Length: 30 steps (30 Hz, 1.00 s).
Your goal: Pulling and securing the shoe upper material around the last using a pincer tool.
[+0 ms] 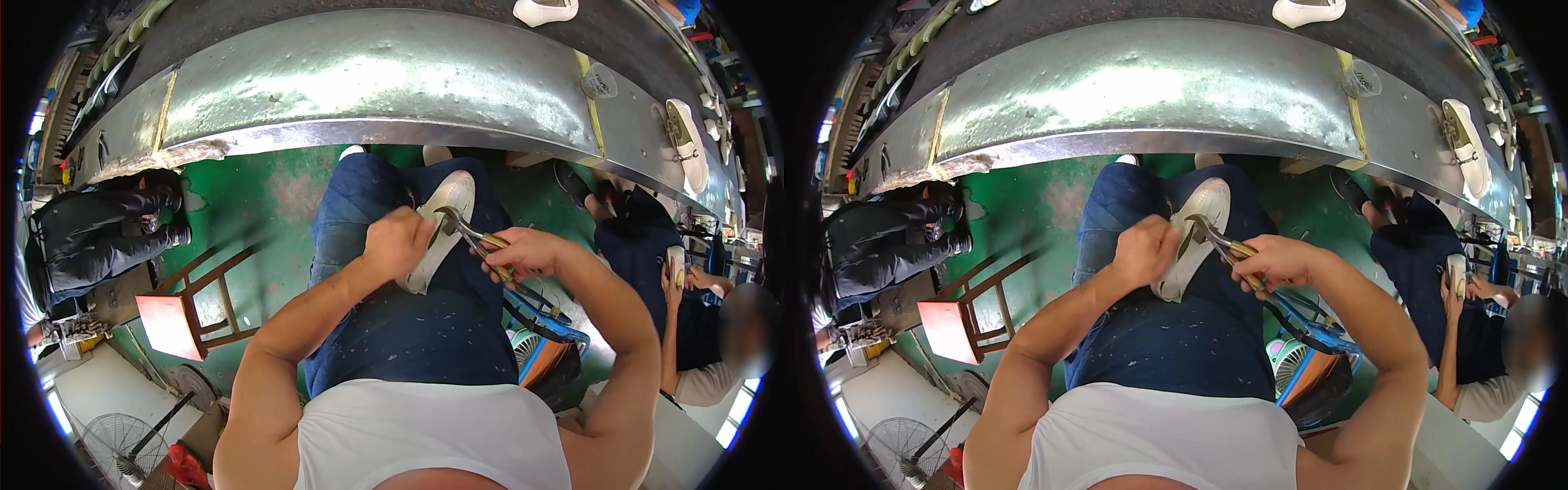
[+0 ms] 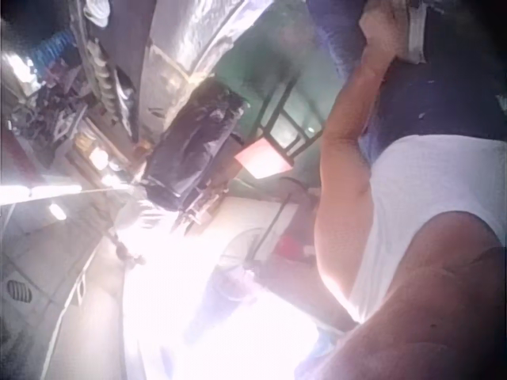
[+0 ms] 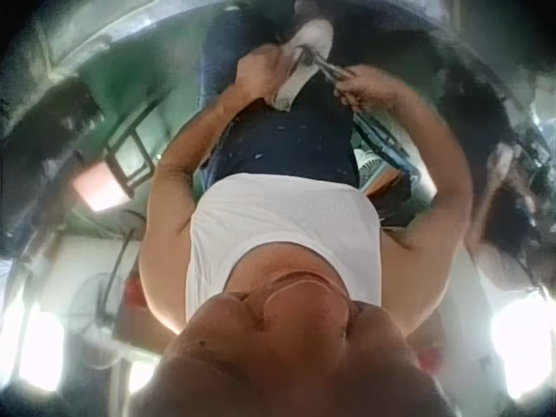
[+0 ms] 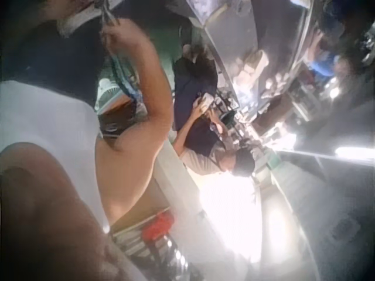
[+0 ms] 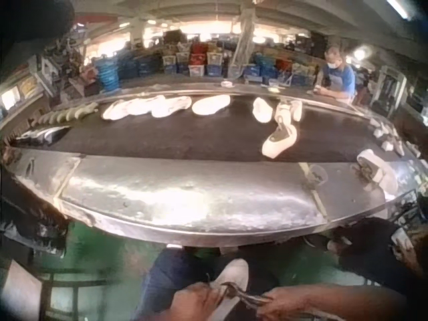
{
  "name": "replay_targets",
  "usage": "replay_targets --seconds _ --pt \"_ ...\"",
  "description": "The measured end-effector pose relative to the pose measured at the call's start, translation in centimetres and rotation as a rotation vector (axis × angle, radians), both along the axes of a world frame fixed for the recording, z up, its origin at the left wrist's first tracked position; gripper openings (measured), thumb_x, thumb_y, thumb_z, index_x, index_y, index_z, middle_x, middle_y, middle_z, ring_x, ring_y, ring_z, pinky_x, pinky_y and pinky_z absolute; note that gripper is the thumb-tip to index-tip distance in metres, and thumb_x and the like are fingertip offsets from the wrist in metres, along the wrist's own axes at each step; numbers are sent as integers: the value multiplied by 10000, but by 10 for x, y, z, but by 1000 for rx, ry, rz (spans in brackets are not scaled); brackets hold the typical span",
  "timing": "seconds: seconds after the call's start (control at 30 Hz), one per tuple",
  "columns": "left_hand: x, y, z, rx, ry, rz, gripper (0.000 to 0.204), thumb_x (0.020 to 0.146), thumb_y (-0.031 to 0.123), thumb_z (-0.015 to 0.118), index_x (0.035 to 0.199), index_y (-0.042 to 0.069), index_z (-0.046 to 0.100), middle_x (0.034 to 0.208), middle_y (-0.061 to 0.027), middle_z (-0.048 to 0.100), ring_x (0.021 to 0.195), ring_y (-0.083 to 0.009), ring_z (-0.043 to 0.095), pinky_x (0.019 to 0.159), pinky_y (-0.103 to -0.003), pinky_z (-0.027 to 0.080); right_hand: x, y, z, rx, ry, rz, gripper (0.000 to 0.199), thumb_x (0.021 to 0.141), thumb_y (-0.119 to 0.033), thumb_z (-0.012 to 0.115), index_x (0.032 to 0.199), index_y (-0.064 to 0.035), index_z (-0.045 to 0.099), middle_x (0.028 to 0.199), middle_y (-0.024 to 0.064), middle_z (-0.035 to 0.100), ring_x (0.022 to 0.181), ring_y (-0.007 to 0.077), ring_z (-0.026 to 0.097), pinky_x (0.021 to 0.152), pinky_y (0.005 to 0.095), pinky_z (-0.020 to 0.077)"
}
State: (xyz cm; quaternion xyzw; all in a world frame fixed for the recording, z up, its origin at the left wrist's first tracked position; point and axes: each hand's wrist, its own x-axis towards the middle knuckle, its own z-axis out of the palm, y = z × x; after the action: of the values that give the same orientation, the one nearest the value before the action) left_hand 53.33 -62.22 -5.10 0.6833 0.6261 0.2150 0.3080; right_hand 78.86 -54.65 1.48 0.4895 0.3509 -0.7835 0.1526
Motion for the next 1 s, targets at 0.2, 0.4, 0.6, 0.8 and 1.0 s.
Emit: replay_targets --seconds 0.2,0.4,0.6,0.8,1.0 --pt "13 8 -76 -305 -639 130 521 1086 405 298 1373 4 468 1202 -199 610 1159 -291 572 1022 -362 425 -14 37 19 647 -158 994 265 909 -253 664 981 0 635 843 179 677 751 332 688 682 424 539" --pt "0 7 -83 -289 -708 40 534 1070 411 345 1407 4 424 1282 -218 543 1232 -323 527 1048 -385 412 12 25 -35 990 -2 763 227 883 -208 687 1006 -22 645 914 197 687 884 398 668 774 458 530" --pt "1 12 -78 -367 -637 -35 641 941 354 621 1433 13 390 1343 -216 486 1292 -326 475 1081 -401 396 27 15 -81 1192 109 559 230 876 -213 680 1035 -50 643 918 153 694 878 377 667 785 455 529" --pt "7 21 -75 -525 -699 69 671 901 374 705 1419 50 430 1242 -172 591 1186 -272 571 1014 -390 465 29 3 -55 843 14 504 324 923 -277 629 1146 -43 640 964 186 693 885 378 669 800 442 524" --pt "8 22 -80 -587 -872 178 667 891 383 737 1399 56 454 1183 -132 650 1095 -209 622 946 -345 509 28 -9 -68 921 7 447 337 936 -274 621 1164 -26 626 946 220 684 890 382 667 792 432 518"
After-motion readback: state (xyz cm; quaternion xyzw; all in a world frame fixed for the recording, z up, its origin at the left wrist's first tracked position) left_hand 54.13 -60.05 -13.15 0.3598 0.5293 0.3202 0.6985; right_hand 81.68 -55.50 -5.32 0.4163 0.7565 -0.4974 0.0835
